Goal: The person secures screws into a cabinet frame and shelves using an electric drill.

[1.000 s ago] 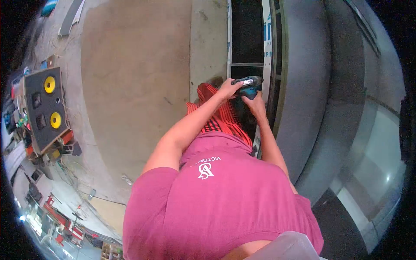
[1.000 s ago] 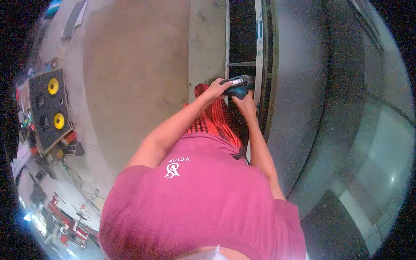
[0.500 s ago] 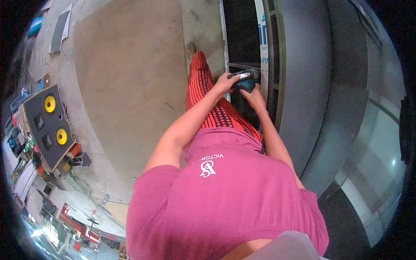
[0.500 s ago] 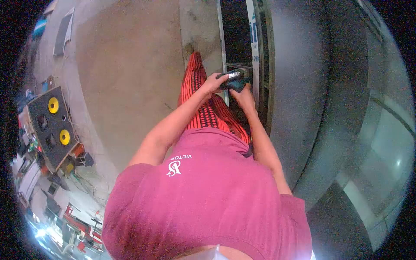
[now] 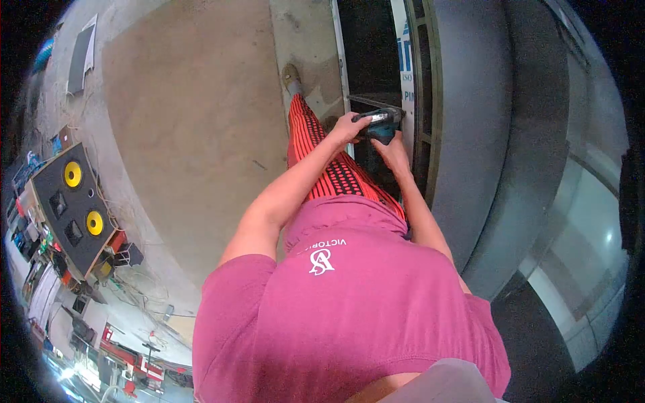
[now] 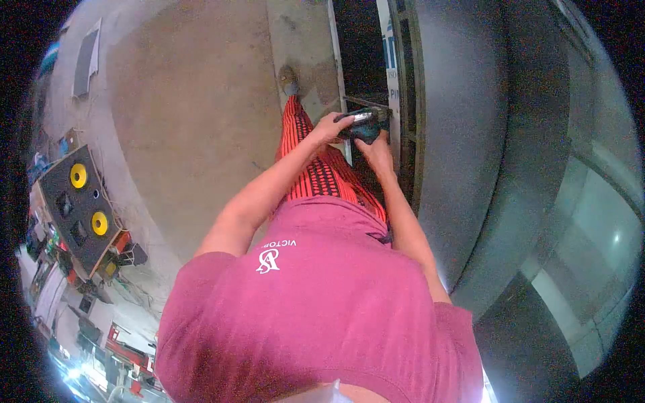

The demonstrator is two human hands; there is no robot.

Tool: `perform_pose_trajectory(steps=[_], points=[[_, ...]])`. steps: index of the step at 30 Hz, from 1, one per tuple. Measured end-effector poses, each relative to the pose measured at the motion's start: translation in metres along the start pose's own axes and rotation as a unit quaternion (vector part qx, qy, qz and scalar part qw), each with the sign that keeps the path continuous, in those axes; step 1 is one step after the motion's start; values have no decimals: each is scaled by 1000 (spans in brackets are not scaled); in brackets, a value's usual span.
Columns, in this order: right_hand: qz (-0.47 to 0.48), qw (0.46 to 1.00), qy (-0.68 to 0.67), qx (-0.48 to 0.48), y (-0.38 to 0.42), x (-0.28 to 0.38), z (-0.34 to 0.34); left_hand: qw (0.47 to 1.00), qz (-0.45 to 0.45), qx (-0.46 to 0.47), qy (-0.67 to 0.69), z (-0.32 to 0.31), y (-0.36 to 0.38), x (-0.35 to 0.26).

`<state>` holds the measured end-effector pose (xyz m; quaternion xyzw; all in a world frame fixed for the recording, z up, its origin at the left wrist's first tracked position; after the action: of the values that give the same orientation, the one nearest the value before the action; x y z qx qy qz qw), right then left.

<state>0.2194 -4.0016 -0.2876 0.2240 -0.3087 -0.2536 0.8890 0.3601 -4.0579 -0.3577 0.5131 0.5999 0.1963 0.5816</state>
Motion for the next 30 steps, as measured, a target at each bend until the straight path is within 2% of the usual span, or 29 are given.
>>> perform_pose_trajectory(steps=[6,14,18,30], points=[[-1,1000,-3,5,4,6,2,998,4,13,-55,-1,3,-3],[-8,999,-29,17,8,10,4,1000,-7,13,-21,-1,3,3],[-10,1000,8,26,20,16,7,999,-16,-9,-27,3,38,-9],[-11,999,33,-1,23,15,15,999,-26,-20,2,-3,32,-9]])
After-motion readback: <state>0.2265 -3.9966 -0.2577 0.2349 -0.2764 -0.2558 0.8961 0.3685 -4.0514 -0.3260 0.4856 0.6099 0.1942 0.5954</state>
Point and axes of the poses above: each hand's wrist, its own y-axis away from the middle knuckle, its own z-axis out of the back of the hand, x = y × z, the point moved 8 cm from there along -y, towards the middle knuckle, and after that the axes turned 9 degrees about z, right-handed, at the moved point
